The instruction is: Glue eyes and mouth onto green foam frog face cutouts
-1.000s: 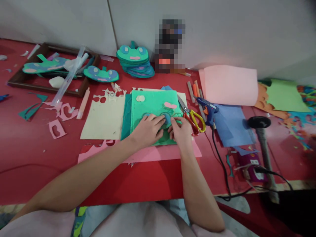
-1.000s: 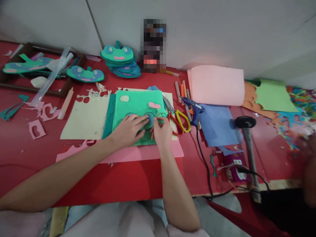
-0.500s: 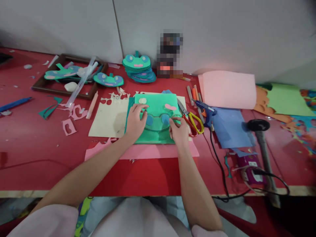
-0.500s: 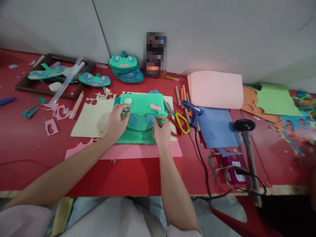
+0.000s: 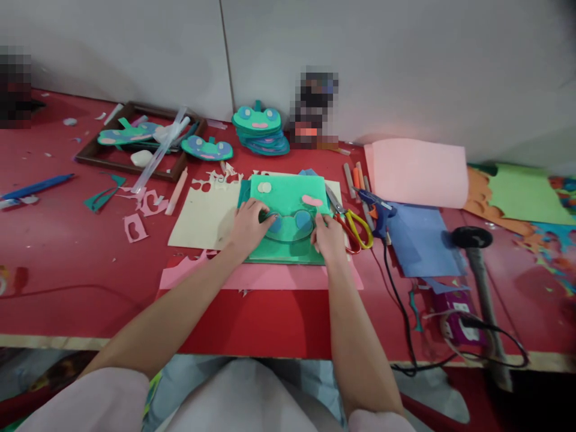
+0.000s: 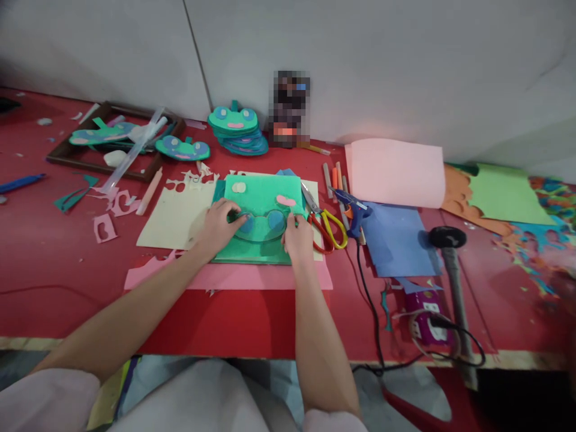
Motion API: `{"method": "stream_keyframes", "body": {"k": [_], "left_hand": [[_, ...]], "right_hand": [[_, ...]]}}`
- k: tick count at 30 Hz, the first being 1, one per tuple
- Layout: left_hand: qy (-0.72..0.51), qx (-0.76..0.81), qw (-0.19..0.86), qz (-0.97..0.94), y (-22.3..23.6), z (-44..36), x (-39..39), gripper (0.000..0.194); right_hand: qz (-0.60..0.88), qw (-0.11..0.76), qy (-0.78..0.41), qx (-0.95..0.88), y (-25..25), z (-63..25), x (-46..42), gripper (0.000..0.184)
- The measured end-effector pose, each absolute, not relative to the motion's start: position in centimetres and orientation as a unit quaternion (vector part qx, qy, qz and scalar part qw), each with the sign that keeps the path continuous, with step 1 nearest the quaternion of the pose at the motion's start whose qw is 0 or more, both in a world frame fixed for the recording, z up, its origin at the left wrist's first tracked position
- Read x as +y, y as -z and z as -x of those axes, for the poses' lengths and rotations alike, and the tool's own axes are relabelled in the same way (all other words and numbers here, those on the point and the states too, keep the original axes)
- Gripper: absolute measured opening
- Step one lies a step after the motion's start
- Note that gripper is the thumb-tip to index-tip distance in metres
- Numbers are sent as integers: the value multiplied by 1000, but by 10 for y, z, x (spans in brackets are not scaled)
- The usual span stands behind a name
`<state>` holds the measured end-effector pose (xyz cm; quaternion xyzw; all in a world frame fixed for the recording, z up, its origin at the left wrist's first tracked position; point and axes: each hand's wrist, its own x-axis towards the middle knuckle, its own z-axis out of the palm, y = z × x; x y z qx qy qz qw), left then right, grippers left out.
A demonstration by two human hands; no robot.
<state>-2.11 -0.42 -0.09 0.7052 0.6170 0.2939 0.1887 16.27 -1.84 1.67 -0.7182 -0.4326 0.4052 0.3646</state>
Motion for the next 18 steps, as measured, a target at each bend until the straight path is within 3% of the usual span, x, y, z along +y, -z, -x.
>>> {"method": "stream_keyframes", "body": {"k": [7,11,18], "left_hand": [[-412,606,346,-587,-8,27,1,18],[-442,604,369,-552,-13,25,0,18],[-415,543,472,-557,-11,27,-1,26]], "right_hand": [[670,416,-327,-521,-18,-159,-30,50],[627,458,-276,-566,-23,-151,-32,46],[628,503,-356,-475,-15,-142,-32,36]]}}
